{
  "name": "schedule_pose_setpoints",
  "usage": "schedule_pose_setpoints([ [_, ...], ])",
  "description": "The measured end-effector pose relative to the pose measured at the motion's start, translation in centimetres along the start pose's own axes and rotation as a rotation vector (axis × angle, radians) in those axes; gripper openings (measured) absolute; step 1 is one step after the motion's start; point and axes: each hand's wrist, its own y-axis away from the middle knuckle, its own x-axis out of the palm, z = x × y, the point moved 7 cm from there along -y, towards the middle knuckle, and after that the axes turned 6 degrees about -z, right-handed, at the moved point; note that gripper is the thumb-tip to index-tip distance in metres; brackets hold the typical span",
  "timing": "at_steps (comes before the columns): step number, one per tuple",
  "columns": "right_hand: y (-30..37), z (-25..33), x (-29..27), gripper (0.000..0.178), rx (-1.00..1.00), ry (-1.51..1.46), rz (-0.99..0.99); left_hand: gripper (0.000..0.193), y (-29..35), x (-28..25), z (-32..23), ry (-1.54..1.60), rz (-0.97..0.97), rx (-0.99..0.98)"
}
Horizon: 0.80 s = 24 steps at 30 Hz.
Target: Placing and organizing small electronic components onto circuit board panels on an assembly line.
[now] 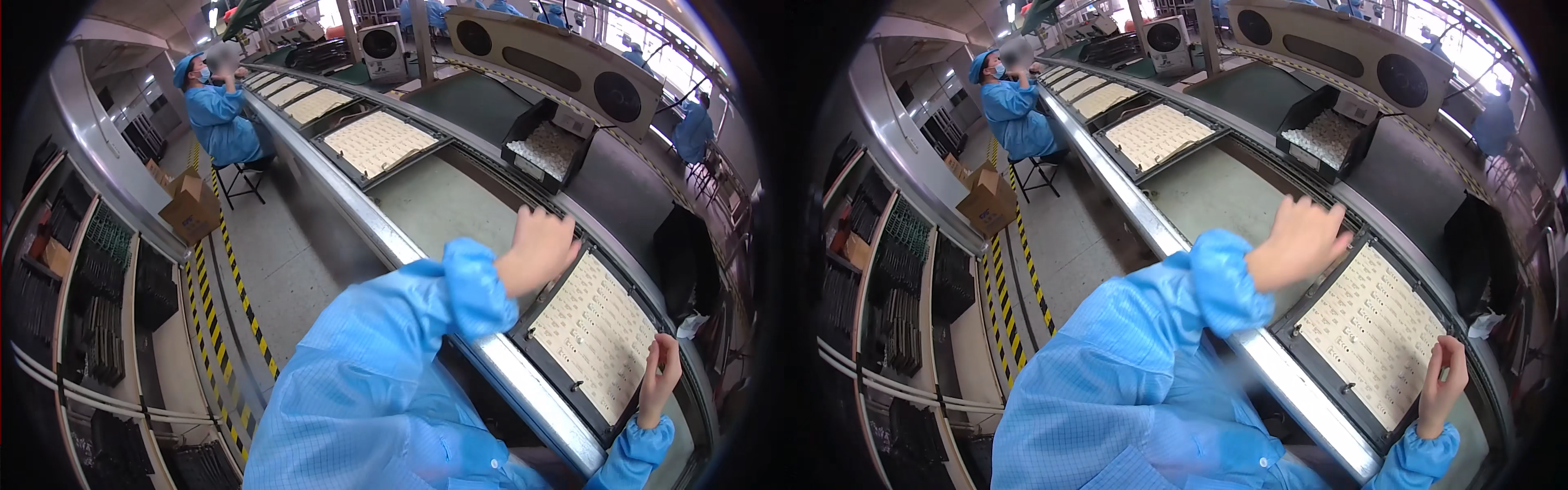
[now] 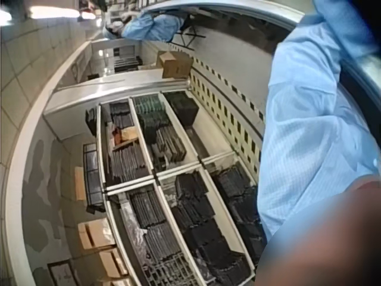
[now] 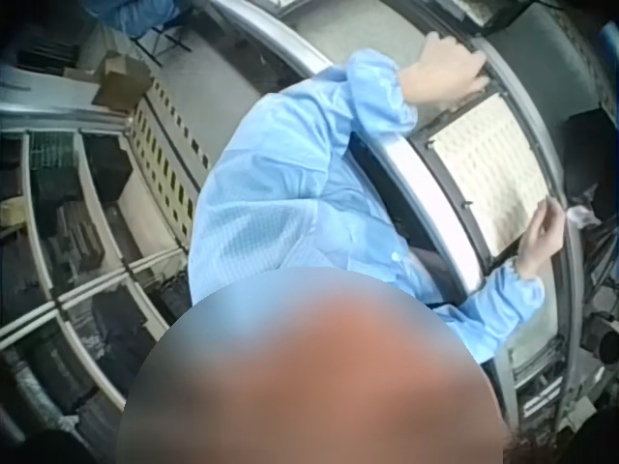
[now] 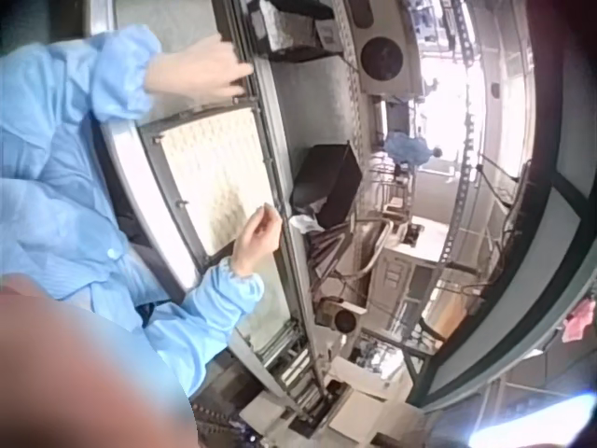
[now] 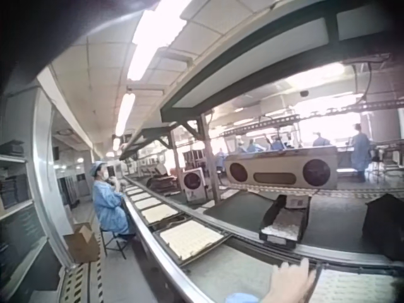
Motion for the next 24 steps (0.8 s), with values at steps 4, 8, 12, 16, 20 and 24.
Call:
schedule_pose_setpoints([
  [4,-0.4,0.9,-0.1,0.007,-0.052,0.031,0.005,0.019,-5.0,3.2,-0.1,-0.026,-0.306,0.26],
  [8,0.0,1.3,-0.1,0.007,-0.019,0.035,0.014,0.018,-4.7,5.4,-2.1,0.082,-0.286,0.365],
  [12,0.3,0.7,-0.8,0.006,0.09,-0.033,0.021,0.021,-0.8,1.5,-7.5,0.416,-0.131,0.768],
  [16,-2.4,-0.2,1.3,0.016,0.107,-0.122,0.125,0.024,-1.5,3.7,-8.1,0.375,0.051,0.784],
  [20,-3.5,-0.8,1.4,0.018,0.124,-0.161,0.151,0.026,-5.5,4.0,-6.8,0.22,-0.028,0.673],
  [24,-2.7,-1.1,0.4,0.018,0.155,-0.206,0.082,0.02,-8.7,2.1,-4.0,0.238,-0.133,0.471],
])
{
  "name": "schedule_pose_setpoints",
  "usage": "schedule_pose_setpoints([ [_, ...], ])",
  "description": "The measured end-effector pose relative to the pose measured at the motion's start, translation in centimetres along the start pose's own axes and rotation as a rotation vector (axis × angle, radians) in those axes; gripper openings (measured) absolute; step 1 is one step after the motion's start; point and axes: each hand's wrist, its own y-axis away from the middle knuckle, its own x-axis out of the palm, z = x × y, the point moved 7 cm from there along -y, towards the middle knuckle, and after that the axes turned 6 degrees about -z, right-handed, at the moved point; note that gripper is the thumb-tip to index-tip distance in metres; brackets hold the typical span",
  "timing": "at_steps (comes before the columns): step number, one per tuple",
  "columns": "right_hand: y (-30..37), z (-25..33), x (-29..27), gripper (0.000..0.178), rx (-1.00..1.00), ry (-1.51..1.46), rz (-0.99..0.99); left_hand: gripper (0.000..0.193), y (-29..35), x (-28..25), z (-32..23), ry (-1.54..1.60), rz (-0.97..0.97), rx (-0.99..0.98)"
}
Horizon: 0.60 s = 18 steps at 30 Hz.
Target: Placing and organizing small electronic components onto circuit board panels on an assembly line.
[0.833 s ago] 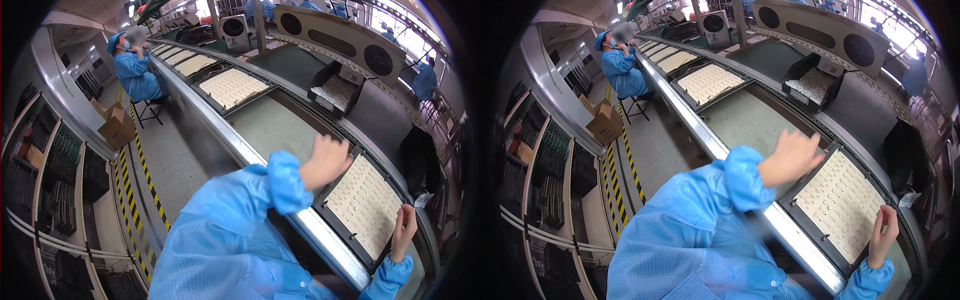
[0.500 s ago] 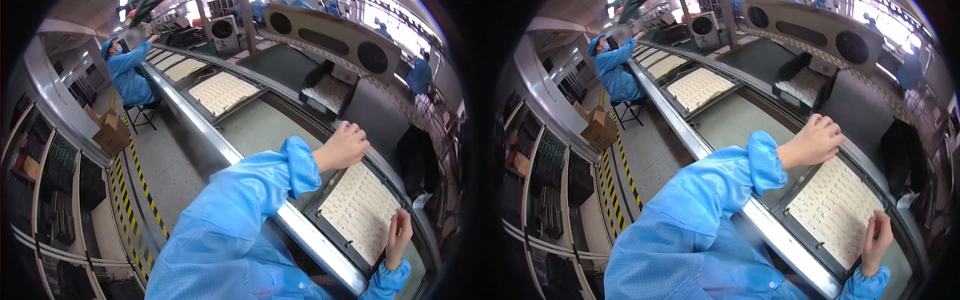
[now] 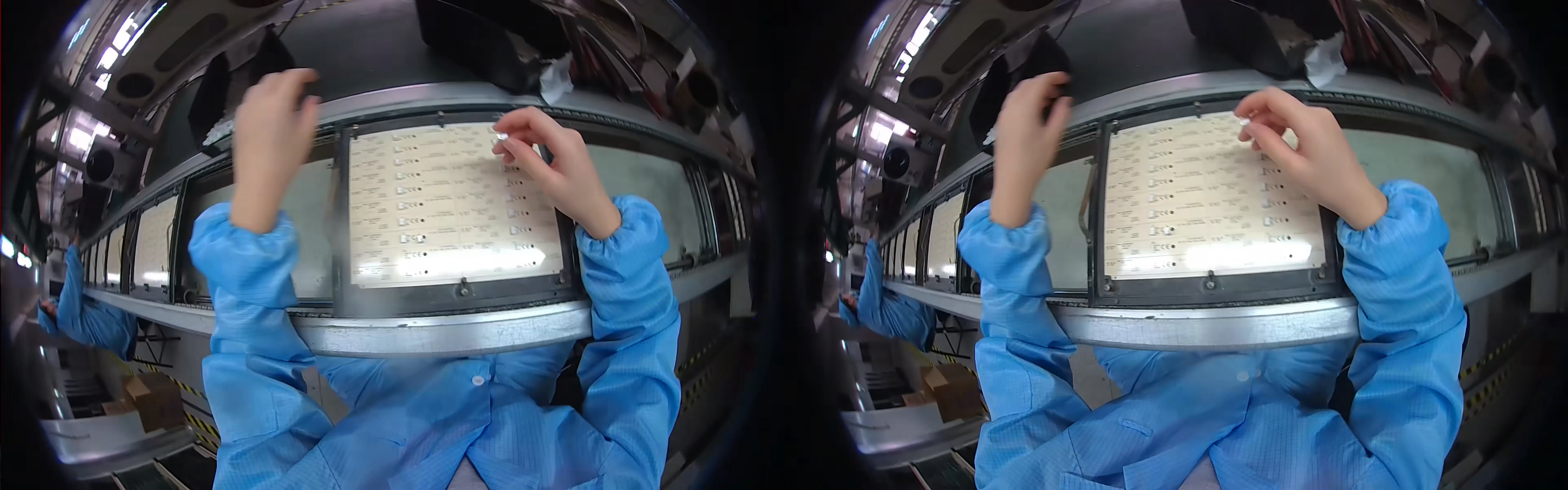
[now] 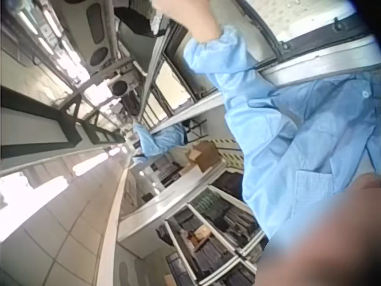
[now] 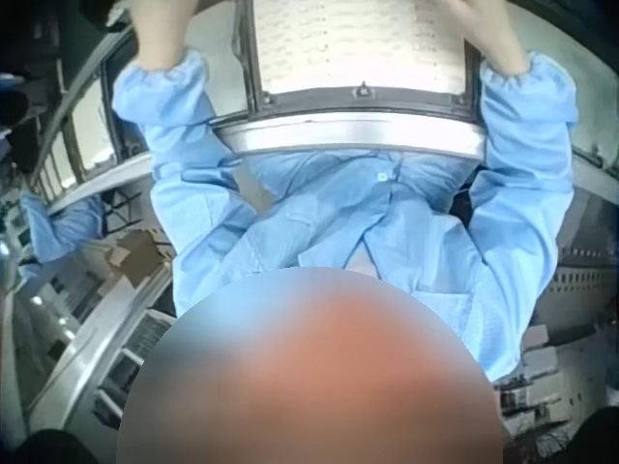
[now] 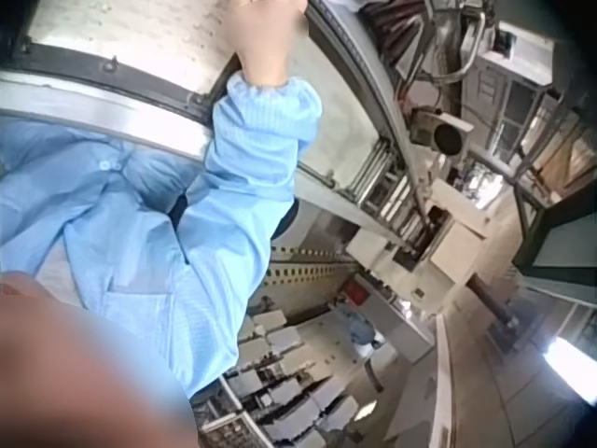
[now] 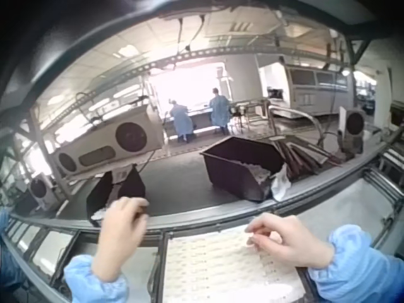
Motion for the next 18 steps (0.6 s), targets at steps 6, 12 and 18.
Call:
schedule_pose_setpoints([
  [6,1.0,1.3,1.8,0.015,-0.118,0.039,0.157,0.016,4.1,1.0,-4.7,0.562,0.523,-0.195],
  [12,1.5,2.7,2.0,0.016,-0.169,0.079,0.224,0.017,5.8,0.8,-10.0,0.574,0.704,0.106],
  [18,1.5,2.1,2.1,0.015,-0.069,0.028,0.247,0.026,6.5,0.9,-11.4,0.493,0.705,0.224],
])
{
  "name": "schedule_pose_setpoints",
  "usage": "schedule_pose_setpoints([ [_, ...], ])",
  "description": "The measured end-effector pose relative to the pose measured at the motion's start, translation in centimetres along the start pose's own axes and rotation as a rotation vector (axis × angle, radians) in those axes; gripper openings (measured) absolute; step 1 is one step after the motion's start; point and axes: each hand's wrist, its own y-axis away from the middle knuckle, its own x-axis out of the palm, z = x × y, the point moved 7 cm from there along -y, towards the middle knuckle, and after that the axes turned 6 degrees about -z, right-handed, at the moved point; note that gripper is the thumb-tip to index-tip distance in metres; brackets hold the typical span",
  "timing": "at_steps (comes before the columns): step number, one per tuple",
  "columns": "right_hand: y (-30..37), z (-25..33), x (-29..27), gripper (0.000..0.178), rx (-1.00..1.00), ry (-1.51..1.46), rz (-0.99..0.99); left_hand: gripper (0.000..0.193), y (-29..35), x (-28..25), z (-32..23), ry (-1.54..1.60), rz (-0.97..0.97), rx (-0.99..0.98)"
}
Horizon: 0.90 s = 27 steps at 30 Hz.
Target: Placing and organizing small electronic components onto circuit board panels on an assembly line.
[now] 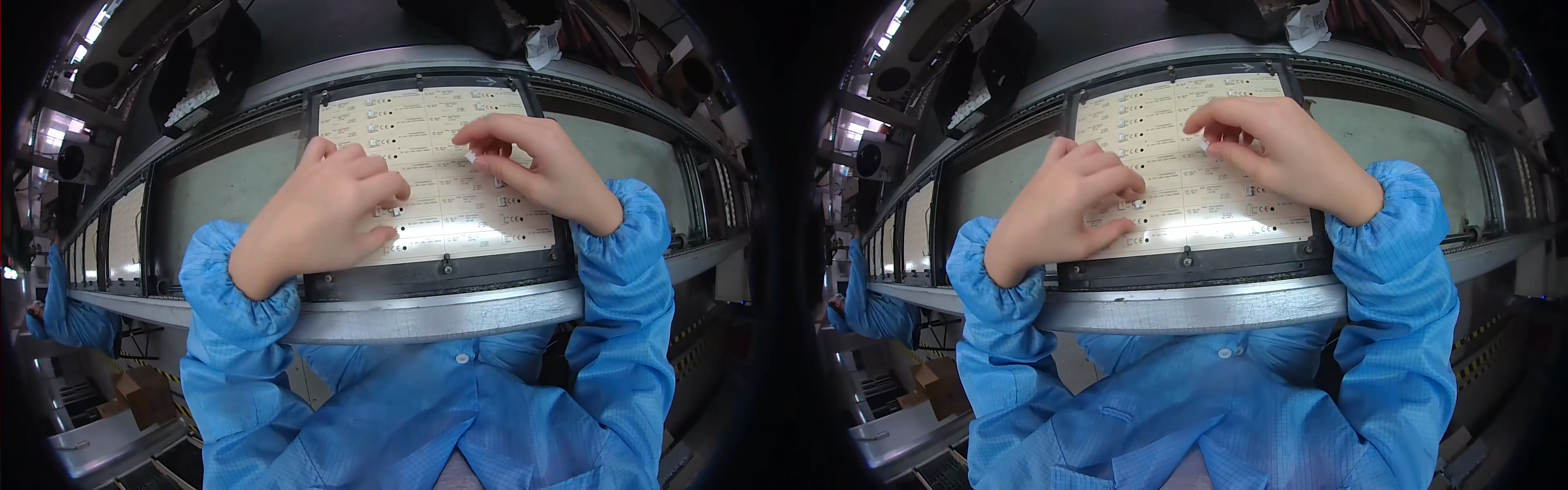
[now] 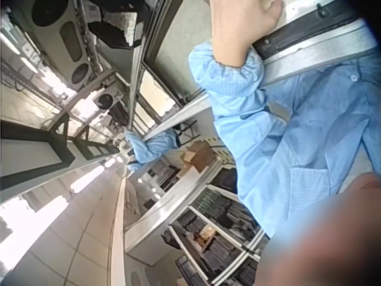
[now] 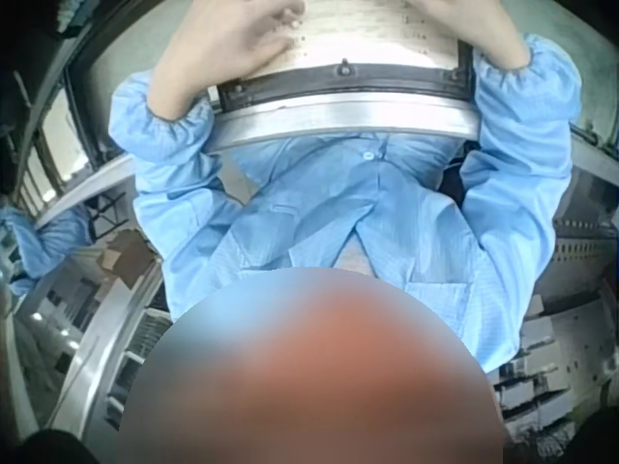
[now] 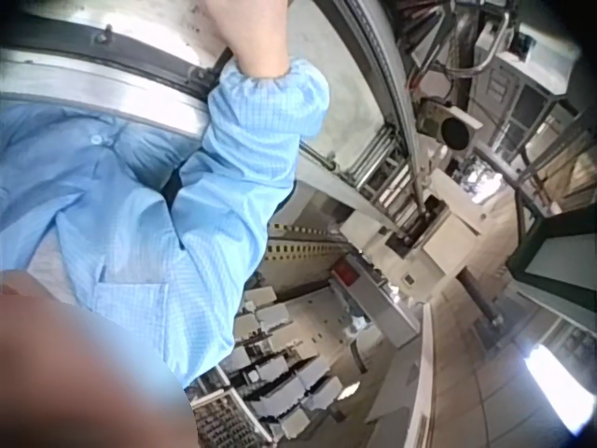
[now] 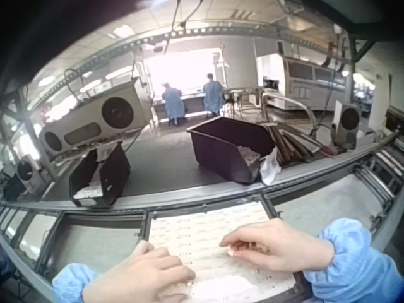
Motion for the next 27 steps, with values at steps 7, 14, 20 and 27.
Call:
schedule_pose_setpoints([
  [7,2.3,-0.9,0.3,0.014,0.172,-0.093,0.135,0.014,0.3,1.6,1.2,-0.014,-0.05,0.046],
  [14,2.8,-1.3,-0.1,0.013,0.261,-0.083,0.243,0.008,0.6,0.5,2.9,0.412,-0.168,-0.201],
  [20,3.4,-1.0,0.4,0.014,0.237,0.104,0.45,0.012,1.4,0.2,3.8,0.76,-0.203,-0.466],
  [27,3.7,-0.8,0.8,0.013,0.231,0.178,0.48,0.011,1.5,0.1,4.3,0.825,-0.221,-0.447],
])
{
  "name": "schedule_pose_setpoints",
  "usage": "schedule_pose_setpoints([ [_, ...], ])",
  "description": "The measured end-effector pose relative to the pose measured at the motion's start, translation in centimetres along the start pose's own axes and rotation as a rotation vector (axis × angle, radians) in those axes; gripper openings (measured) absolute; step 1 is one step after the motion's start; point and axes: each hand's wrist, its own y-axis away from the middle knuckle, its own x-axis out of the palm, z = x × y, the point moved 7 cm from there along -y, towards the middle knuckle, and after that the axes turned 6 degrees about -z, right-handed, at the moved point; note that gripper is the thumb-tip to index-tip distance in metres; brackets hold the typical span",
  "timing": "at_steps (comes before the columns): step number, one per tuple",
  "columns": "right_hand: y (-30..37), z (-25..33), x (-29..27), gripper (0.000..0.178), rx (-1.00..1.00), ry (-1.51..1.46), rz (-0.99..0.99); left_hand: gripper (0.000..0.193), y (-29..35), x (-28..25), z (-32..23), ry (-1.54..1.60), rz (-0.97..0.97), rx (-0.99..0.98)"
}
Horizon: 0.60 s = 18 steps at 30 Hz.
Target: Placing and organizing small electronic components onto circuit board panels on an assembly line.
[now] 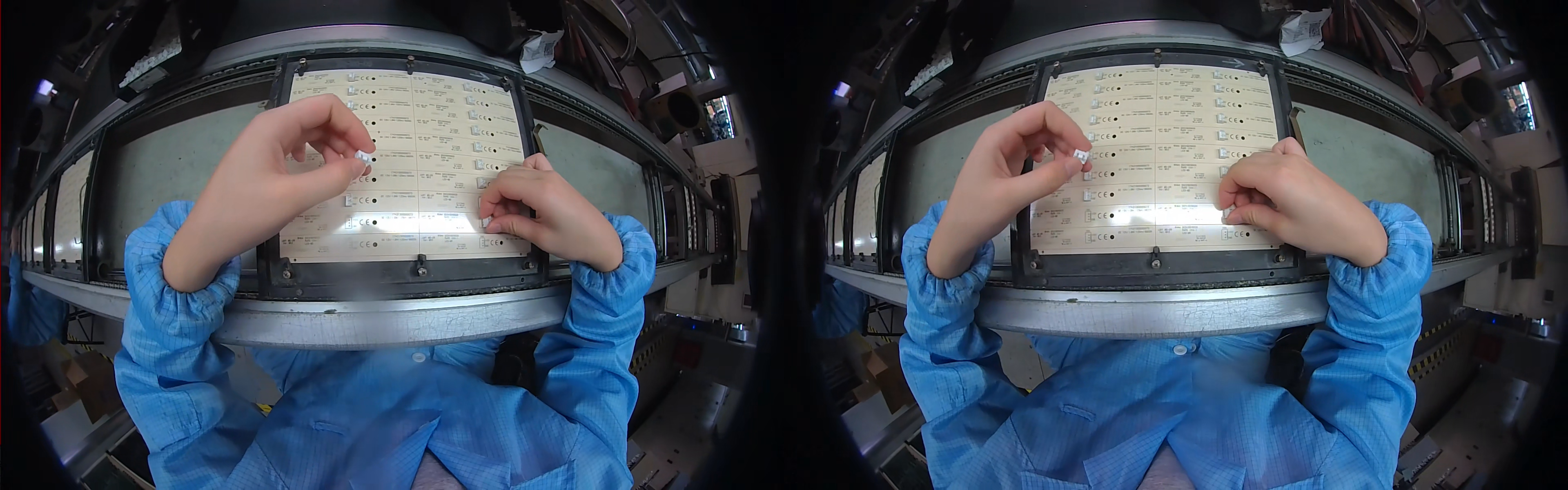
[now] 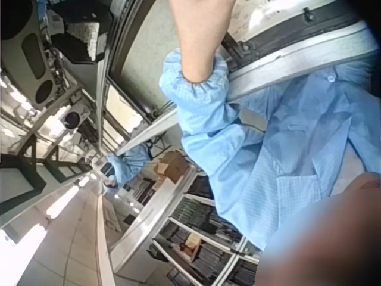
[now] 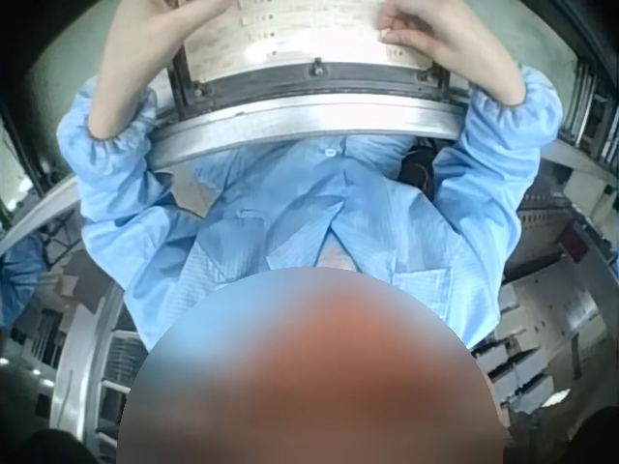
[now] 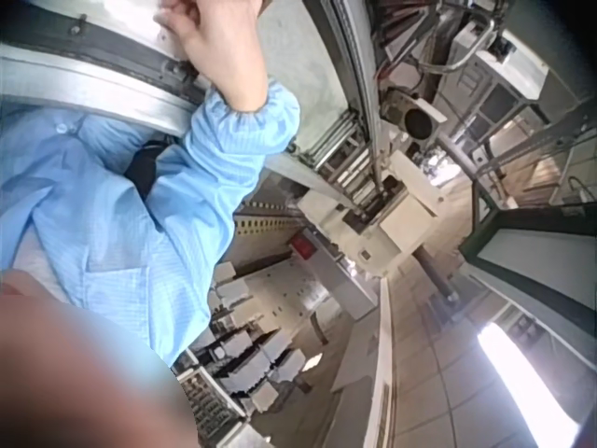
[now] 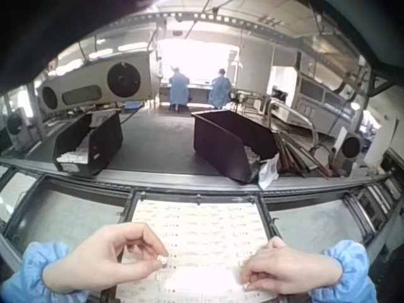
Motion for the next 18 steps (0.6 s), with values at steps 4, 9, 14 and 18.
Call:
schedule_pose_setpoints([
  [4,0.1,0.4,0.1,0.012,-0.013,0.018,-0.018,0.011,0.1,-0.1,-0.1,0.067,-0.014,-0.008],
  [9,0.2,2.4,0.1,0.012,-0.018,0.196,-0.07,0.01,0.6,-0.5,-0.1,0.042,-0.047,0.001],
  [14,-2.6,2.1,-3.6,0.017,0.054,-0.015,0.003,0.006,0.6,-2.6,-0.8,-0.221,-0.15,0.065],
  [18,-7.7,-5.0,-16.2,0.016,-0.099,0.4,-0.782,0.012,0.7,-2.0,-1.7,-0.26,-0.178,0.217],
])
